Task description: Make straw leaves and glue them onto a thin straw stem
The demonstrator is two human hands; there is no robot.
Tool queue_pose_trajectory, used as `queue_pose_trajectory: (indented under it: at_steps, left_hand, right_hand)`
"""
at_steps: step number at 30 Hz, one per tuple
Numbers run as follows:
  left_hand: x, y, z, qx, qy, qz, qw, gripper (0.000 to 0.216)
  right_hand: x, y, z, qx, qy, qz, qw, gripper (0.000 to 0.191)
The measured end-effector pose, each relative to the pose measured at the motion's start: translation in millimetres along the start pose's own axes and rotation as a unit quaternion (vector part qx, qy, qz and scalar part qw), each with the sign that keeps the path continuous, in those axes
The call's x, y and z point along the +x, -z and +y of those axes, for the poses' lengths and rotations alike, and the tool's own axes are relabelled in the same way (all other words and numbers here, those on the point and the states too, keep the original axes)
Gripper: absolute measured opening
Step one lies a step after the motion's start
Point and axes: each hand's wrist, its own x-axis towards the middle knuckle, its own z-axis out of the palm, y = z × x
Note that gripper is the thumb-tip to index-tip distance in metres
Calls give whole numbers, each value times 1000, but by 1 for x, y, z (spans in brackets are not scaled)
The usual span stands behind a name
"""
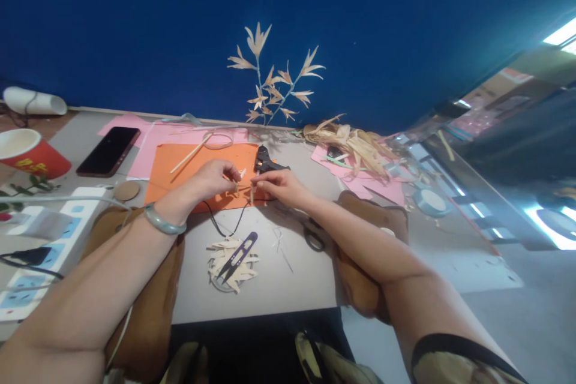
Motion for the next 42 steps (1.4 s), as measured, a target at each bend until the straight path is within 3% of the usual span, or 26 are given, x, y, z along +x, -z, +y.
queue_pose_trajectory:
  at_steps: [6,9,13,19,26,30,35,39,42]
  left_hand:
    - [7,9,-16,11,-11,-17,1000,20]
    - [8,11,-19,12,-16,23,1000,20]
    - [6,12,-13,57,-21,105,993,14]
    - [3,13,-6,5,-31,69,997,12]
    - [-4,12,4,0,-7,70,998,10]
    - [-8,9,11,-138,-15,25,990,15]
    - [-5,6,13,-320,-12,-13,947,14]
    - [-3,8,15,-394,-2,-6,919,9]
    - [-3,10,17,-410,-20,23,912,7]
  right_hand:
    - [-2,13,-6,-125,36,49,990,20]
    - [-3,19,-12,-243,56,76,965,11]
    - [-8,23,-27,-373,60,64,924,12]
    - [-26,27,-43,-424,73,66,900,12]
    - [-52,42,-29,-414,111,40,902,14]
    - [-69,50,-30,-401,104,56,908,15]
    - [-82,58,-37,-395,69,78,913,15]
    - [-89,69,-39,-405,53,95,908,17]
    - [-97,86,-40,-454,44,114,882,16]
